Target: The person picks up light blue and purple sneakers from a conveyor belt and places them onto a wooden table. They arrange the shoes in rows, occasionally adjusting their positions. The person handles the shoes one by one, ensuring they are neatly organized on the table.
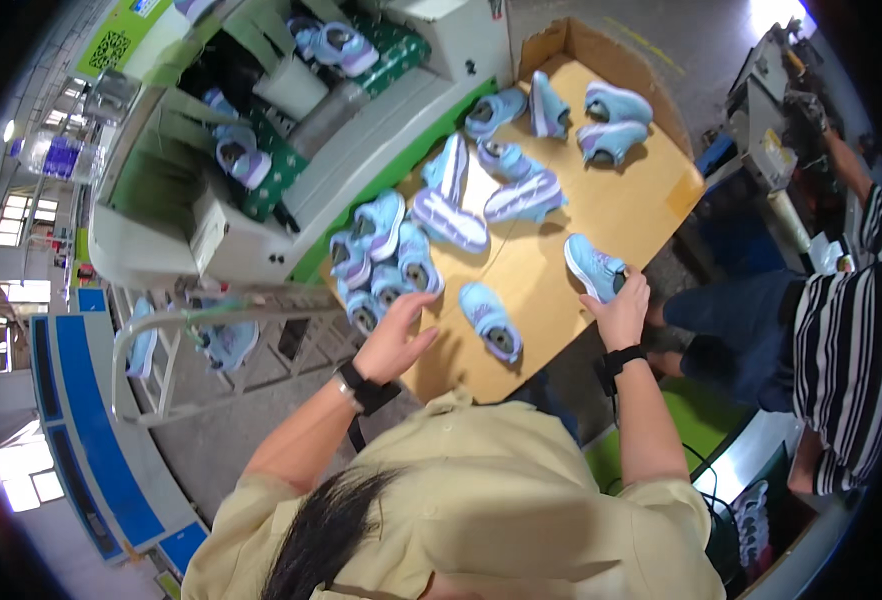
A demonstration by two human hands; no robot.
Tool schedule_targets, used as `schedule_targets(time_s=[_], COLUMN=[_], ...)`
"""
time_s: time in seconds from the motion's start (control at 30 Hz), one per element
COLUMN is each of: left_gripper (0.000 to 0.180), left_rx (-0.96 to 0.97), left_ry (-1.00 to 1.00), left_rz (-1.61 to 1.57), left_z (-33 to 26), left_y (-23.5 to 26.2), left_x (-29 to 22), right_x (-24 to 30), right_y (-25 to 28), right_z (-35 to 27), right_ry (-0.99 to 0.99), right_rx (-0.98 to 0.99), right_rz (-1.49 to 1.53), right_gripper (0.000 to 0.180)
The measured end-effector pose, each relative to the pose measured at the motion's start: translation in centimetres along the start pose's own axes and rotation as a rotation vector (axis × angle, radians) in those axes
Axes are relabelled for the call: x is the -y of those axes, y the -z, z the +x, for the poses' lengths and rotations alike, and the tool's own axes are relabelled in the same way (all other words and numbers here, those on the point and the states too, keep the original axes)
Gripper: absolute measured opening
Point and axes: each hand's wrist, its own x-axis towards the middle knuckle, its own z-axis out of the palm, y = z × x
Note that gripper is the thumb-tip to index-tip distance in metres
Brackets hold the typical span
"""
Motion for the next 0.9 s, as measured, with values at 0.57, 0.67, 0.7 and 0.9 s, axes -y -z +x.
schedule_targets(time_s=[0.57,0.67,0.7,0.9], left_gripper=[0.113,0.1,0.083,0.068], left_rx=[0.153,0.259,0.246,-0.423], left_ry=[-0.016,-0.004,-0.051,0.067], left_rz=[-0.102,0.044,-0.035,0.223], left_z=[1.6,2.3,3.6,11.9], left_y=[-12.5,-10.0,-8.5,-0.6], left_x=[3.9,4.0,4.2,4.3], right_x=[3.8,4.6,4.9,5.2], right_y=[-3.7,-3.2,-3.2,-3.1], right_z=[-9.3,-9.6,-9.7,-10.2], right_ry=[0.179,0.204,0.183,0.152], right_rx=[0.38,0.412,0.436,0.473], right_rz=[0.414,0.352,0.324,0.225], right_gripper=[0.091,0.094,0.096,0.102])
